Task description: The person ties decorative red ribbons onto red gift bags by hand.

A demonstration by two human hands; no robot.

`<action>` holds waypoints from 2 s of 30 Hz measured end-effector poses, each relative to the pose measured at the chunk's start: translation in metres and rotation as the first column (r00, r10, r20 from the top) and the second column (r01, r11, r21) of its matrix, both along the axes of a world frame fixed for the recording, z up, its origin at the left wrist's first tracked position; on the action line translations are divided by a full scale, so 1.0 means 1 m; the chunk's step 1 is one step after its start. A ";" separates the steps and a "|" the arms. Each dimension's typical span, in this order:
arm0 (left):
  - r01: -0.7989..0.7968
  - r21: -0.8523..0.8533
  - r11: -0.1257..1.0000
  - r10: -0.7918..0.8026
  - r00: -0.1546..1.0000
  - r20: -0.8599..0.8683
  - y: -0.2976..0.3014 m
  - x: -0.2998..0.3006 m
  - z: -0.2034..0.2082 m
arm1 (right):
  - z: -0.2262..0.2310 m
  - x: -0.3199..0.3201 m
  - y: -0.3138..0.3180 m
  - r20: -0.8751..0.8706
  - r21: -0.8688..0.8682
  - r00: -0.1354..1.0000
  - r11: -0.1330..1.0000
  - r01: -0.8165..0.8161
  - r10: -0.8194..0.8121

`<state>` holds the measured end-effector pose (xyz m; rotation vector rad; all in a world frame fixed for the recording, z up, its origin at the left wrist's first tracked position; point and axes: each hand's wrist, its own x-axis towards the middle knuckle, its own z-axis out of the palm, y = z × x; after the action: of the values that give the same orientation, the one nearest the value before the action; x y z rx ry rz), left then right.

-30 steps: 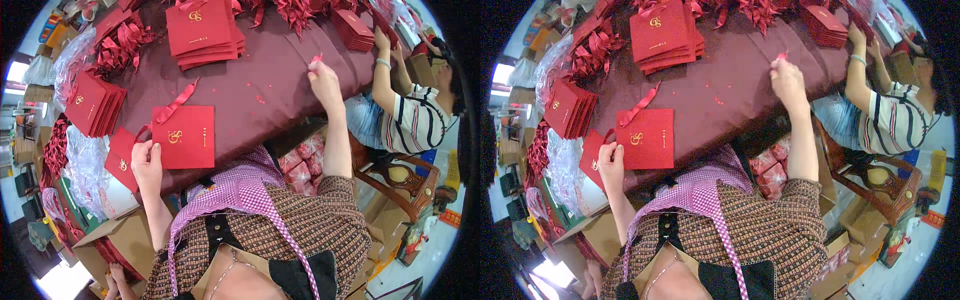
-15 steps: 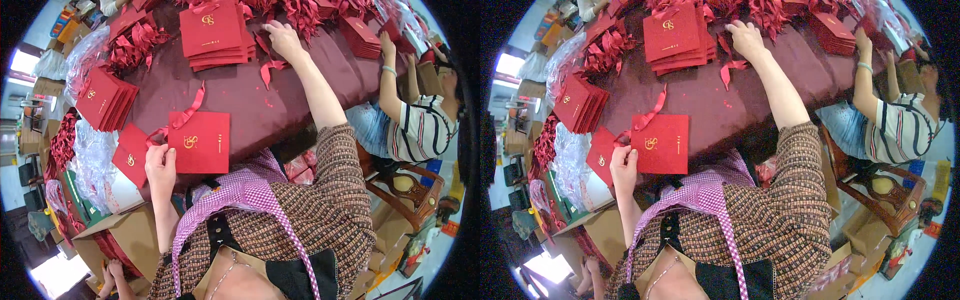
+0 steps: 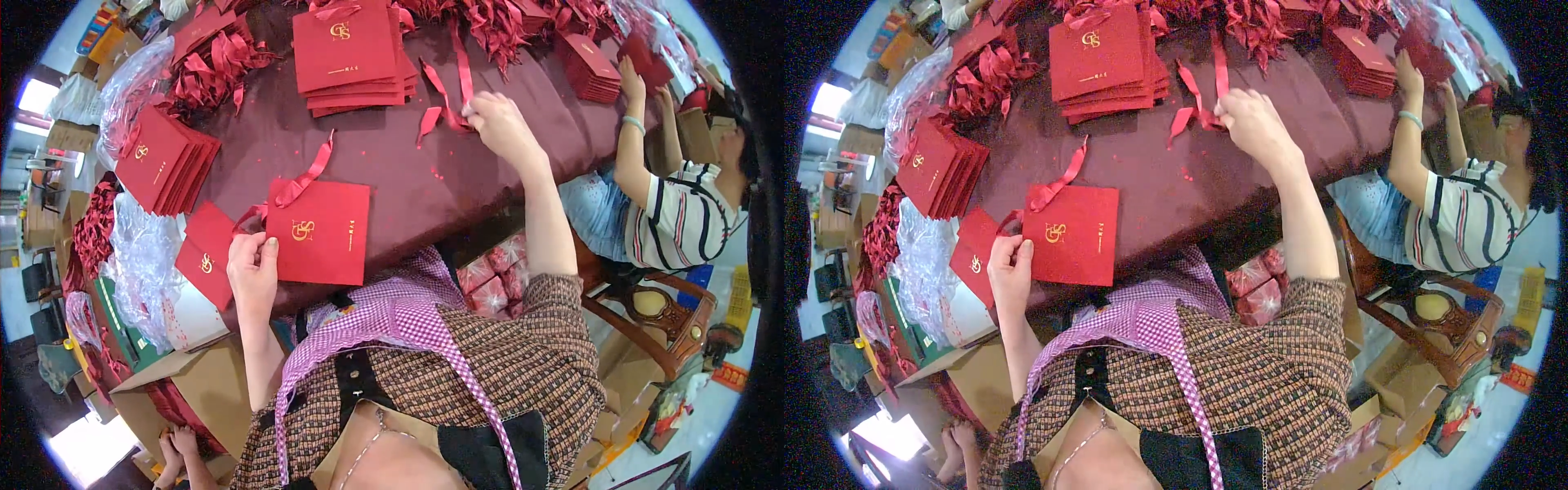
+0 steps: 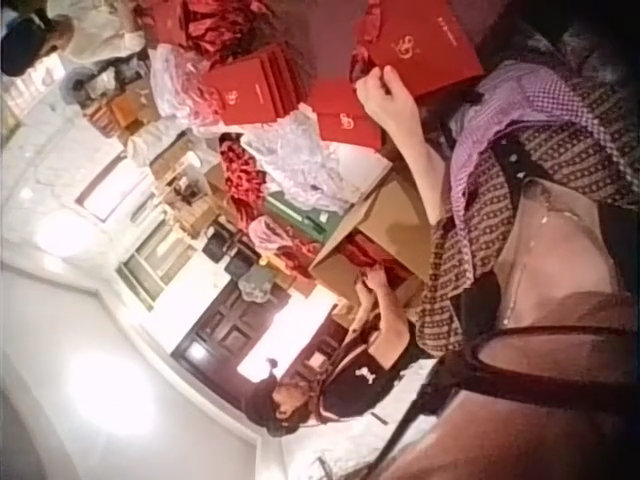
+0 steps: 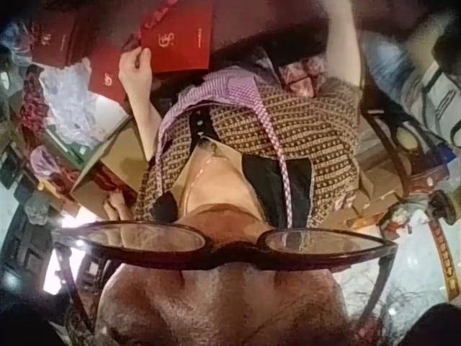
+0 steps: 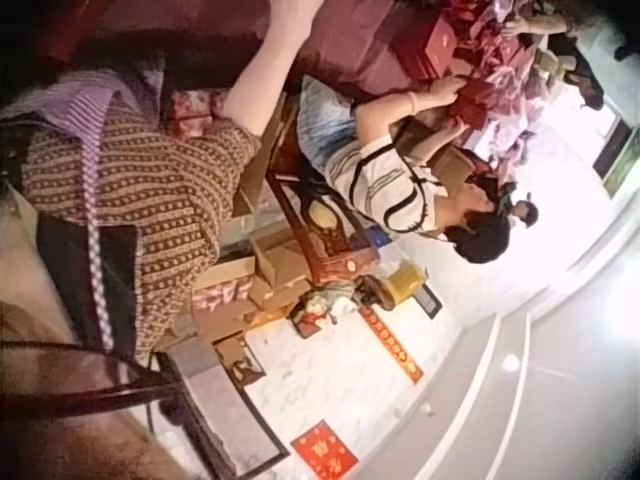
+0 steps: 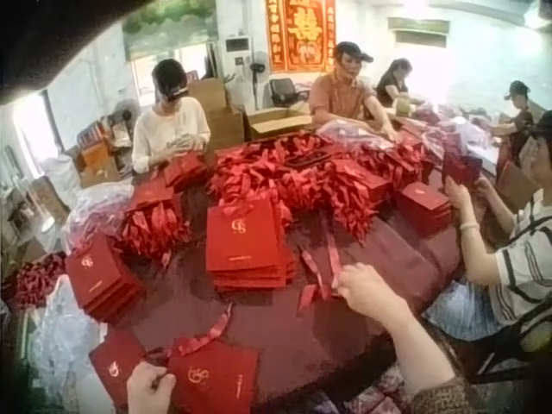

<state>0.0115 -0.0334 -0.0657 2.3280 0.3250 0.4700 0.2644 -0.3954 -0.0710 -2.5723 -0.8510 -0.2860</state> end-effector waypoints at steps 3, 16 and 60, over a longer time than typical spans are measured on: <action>-0.013 0.020 1.000 0.013 1.000 -0.004 0.002 0.002 -0.001 | 0.013 -0.025 -0.010 -0.178 0.057 0.982 0.997 -0.056 0.065; -0.116 -0.082 0.990 0.113 0.993 -0.036 0.003 -0.002 0.002 | 0.040 -0.051 0.006 -0.467 0.284 0.873 0.959 -0.004 0.142; -0.094 -0.381 0.920 0.095 0.995 -0.017 0.012 0.000 0.003 | 0.016 -0.104 0.147 -0.363 0.902 0.157 0.304 0.307 0.919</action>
<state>0.0117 -0.0216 -0.0625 1.9377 0.4847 0.4139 0.1601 -0.2486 -0.0549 -0.8128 -0.5336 0.8218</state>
